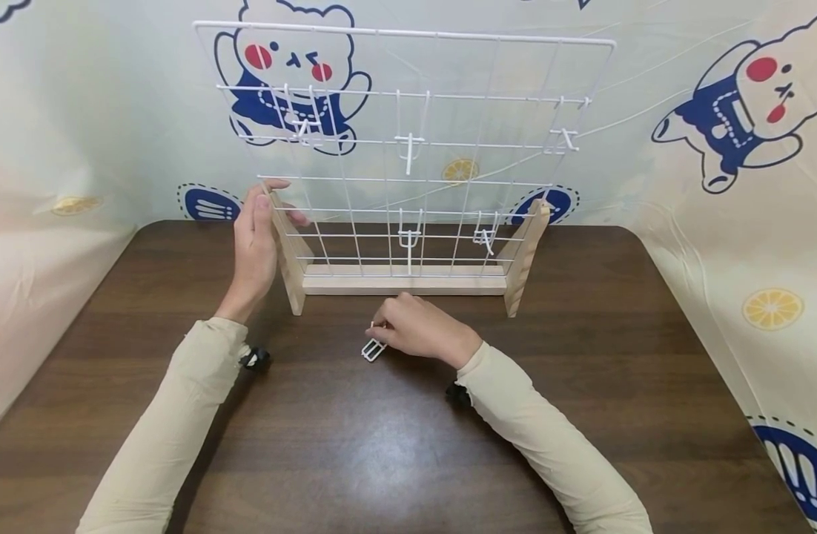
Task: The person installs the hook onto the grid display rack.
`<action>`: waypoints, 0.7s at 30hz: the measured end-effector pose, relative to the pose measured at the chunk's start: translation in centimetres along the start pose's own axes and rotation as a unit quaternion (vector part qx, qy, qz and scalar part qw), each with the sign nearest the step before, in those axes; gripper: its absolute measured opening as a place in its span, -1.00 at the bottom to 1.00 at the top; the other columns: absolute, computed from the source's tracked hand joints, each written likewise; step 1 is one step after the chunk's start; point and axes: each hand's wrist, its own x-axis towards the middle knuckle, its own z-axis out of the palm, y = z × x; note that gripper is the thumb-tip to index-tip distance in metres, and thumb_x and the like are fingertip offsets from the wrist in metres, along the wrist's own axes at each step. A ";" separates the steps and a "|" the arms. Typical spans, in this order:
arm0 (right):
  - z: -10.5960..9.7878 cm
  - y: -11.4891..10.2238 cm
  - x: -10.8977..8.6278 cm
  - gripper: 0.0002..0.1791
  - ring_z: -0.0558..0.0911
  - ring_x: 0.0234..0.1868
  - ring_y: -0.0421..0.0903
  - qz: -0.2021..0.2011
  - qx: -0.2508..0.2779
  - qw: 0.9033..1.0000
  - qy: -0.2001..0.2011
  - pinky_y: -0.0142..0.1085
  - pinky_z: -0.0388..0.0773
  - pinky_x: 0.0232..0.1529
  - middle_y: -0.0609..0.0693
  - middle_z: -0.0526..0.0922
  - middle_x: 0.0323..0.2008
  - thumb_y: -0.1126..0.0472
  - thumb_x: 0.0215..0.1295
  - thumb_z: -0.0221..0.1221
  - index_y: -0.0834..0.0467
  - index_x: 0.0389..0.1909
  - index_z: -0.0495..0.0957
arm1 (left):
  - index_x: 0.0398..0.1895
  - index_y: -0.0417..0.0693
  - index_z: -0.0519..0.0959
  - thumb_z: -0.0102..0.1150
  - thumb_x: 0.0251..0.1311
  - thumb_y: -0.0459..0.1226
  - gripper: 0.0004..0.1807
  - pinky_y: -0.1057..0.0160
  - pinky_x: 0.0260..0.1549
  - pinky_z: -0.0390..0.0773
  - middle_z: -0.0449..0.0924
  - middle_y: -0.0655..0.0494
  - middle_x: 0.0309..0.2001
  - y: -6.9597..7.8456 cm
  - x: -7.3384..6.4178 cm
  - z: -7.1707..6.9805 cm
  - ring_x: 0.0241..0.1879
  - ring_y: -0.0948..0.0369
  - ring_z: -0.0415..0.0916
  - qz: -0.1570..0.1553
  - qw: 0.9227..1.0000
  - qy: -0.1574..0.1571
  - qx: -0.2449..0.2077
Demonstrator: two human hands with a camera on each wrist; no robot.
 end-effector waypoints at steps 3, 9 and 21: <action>0.3 0.2 0.0 -0.75 0.24 -0.64 -0.37 -0.014 0.014 1.000 0.003 -0.45 0.27 -0.54 -0.23 0.46 -0.63 0.21 0.44 0.16 0.12 -0.42 0.72 | 0.22 -0.24 0.44 -0.31 0.58 -0.19 -0.59 0.21 -0.13 0.55 0.54 -0.47 -0.30 0.6 -0.1 0.1 -0.24 -0.19 0.57 0.000 1.000 -0.001 0.000; 0.9 0.2 0.3 -0.78 0.31 -0.60 -0.35 -0.045 0.040 0.998 0.020 -0.45 0.30 -0.53 -0.18 0.52 -0.57 0.26 0.40 0.13 0.16 -0.41 0.70 | 0.20 -0.20 0.46 -0.31 0.58 -0.21 -0.61 0.21 -0.12 0.55 0.52 -0.50 -0.29 2.4 -0.4 0.4 -0.23 -0.20 0.56 -0.002 1.000 -0.003 0.001; 1.5 0.3 0.6 -0.86 0.43 -0.60 -0.32 -0.032 0.090 0.995 0.042 -0.44 0.38 -0.56 -0.09 0.72 -0.40 0.33 0.33 0.20 0.16 -0.24 0.73 | 0.19 -0.32 0.43 -0.32 0.57 -0.24 -0.59 0.21 -0.14 0.55 0.53 -0.48 -0.33 3.1 -0.5 0.6 -0.26 -0.20 0.56 0.007 1.000 0.000 0.005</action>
